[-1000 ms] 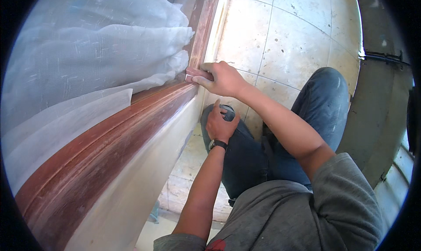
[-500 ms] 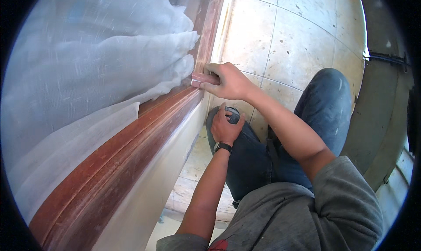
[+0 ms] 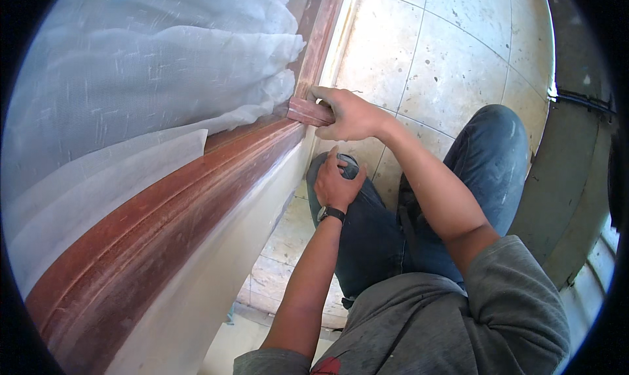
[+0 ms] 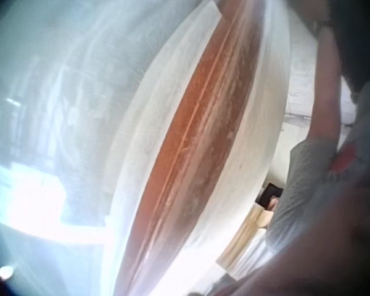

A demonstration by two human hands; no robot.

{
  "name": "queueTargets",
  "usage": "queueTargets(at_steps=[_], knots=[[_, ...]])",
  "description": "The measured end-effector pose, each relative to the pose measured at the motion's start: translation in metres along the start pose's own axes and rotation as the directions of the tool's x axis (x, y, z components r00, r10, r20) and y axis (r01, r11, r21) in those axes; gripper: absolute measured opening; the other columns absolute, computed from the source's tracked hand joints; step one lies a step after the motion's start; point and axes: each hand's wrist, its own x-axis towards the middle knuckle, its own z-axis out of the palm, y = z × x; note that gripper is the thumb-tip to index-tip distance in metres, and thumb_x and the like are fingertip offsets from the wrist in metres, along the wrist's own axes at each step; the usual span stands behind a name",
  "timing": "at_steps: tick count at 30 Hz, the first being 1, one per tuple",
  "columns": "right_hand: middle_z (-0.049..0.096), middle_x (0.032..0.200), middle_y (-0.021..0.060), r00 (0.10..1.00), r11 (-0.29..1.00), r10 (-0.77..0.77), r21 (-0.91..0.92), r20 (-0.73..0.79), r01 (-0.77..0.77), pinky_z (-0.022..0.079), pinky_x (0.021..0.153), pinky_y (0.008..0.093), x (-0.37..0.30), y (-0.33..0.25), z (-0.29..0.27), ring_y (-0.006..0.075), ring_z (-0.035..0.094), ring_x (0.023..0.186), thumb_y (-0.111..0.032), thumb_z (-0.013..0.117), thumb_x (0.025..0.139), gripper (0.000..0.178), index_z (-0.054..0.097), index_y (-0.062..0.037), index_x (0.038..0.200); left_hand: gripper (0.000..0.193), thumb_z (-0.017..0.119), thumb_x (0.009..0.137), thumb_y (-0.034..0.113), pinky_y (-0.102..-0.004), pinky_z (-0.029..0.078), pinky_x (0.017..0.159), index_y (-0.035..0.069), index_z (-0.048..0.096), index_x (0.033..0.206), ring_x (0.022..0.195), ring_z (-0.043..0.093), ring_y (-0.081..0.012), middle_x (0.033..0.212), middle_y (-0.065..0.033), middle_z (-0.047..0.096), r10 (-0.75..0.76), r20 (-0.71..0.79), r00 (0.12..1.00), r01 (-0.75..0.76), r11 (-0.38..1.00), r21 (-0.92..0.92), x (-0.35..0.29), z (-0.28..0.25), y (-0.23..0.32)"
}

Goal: The person uses sandpaper to sand the wooden sections of a window frame while kneeling on the floor.

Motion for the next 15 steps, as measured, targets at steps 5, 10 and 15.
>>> queueTargets(at_steps=[5,10,15], knots=[[0.064,0.081,0.0149,0.982,0.991,0.126,0.029,0.141,-0.131,0.053,0.072,0.0413,0.004,-0.005,-0.008,0.0217,0.062,0.077,-0.016,0.083,0.087,0.041,0.055,0.0016,0.113,0.09,0.091,0.079,0.053,-0.0416,0.058,0.088,0.011,0.063,0.153,0.091,0.072,-0.0201,0.103,0.0019,0.077,-0.013,0.02,1.0,0.013,1.0,0.009,0.0,-0.003,0.005],[0.069,0.085,0.0166,0.984,0.969,0.176,0.175,0.015,-0.176,0.054,0.066,0.0399,0.0,-0.006,0.005,0.0199,0.066,0.075,-0.016,0.084,0.094,0.04,0.055,0.0009,0.117,0.089,0.091,0.08,0.053,-0.0423,0.059,0.088,0.009,0.064,0.152,0.091,0.072,-0.0215,0.103,-0.0003,0.077,0.008,-0.012,1.0,-0.008,1.0,0.005,0.0,-0.002,0.001],[0.074,0.091,0.0155,0.989,0.998,0.013,0.059,-0.144,-0.005,0.056,0.061,0.0368,0.0,0.008,0.004,0.0156,0.066,0.068,-0.02,0.084,0.099,0.041,0.06,0.003,0.123,0.088,0.092,0.079,0.05,-0.0423,0.059,0.088,0.009,0.064,0.151,0.091,0.072,-0.0219,0.103,-0.001,0.077,-0.004,0.029,1.0,0.005,1.0,-0.022,0.002,-0.001,0.002]])
